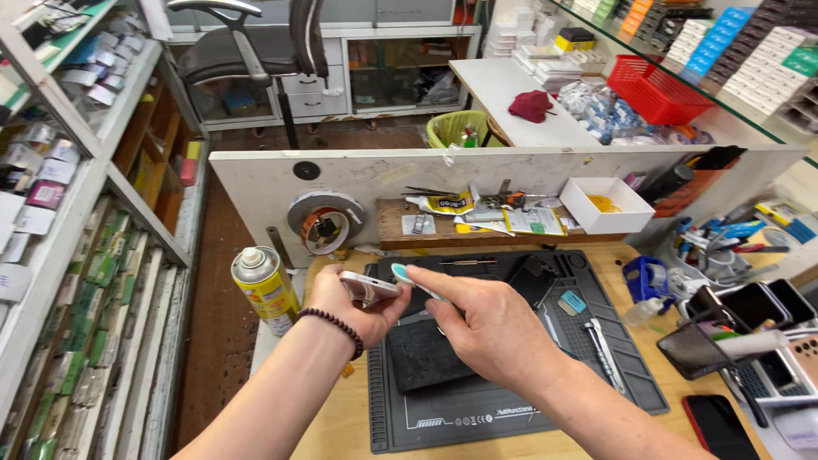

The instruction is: The person works on a disassembled smartphone at a repair bench. They cut and apply adhesive tape to the phone's midframe, press the frame together, then spray cleaning solution and scrub the phone housing with a toothbrush, wiping it by hand before setting it down.

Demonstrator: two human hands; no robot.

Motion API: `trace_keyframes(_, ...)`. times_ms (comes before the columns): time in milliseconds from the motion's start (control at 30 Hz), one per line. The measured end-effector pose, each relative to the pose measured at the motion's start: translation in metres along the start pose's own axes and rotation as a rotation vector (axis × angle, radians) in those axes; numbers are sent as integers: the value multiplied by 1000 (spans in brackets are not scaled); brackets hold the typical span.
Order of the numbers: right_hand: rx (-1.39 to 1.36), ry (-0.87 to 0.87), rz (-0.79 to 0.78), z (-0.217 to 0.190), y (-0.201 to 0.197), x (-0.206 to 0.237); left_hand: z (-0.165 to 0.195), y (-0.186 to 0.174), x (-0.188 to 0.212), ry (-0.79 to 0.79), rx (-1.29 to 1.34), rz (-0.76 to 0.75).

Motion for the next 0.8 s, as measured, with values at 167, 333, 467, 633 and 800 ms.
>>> trace_keyframes(167,-95,-388,164,-17,-4,1,-5,2,-4,-11,-42,-35)
trace_keyframes(333,41,-153,23,-3,0,-3,-1,-3,-7,-11,-61,8)
trace_keyframes(467,-73,-359,122,-12,-4,0,-6,0,-13,-4,-73,-38)
trace_keyframes(633,-25,-192,60,-9,-6,-3,-6,-2,-12,-4,-59,35)
trace_keyframes(800,-94,-204,116,-11,-8,1,-6,4,-3,4,-16,-15)
Point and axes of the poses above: each hand's wrist, its own x-axis away from the middle knuckle, its own y-axis out of the palm, z = x × y, the point moved 4 cm from there along -x, towards the middle knuckle, and after that the axes turned 3 degrees about x, right-handed, at the moved point
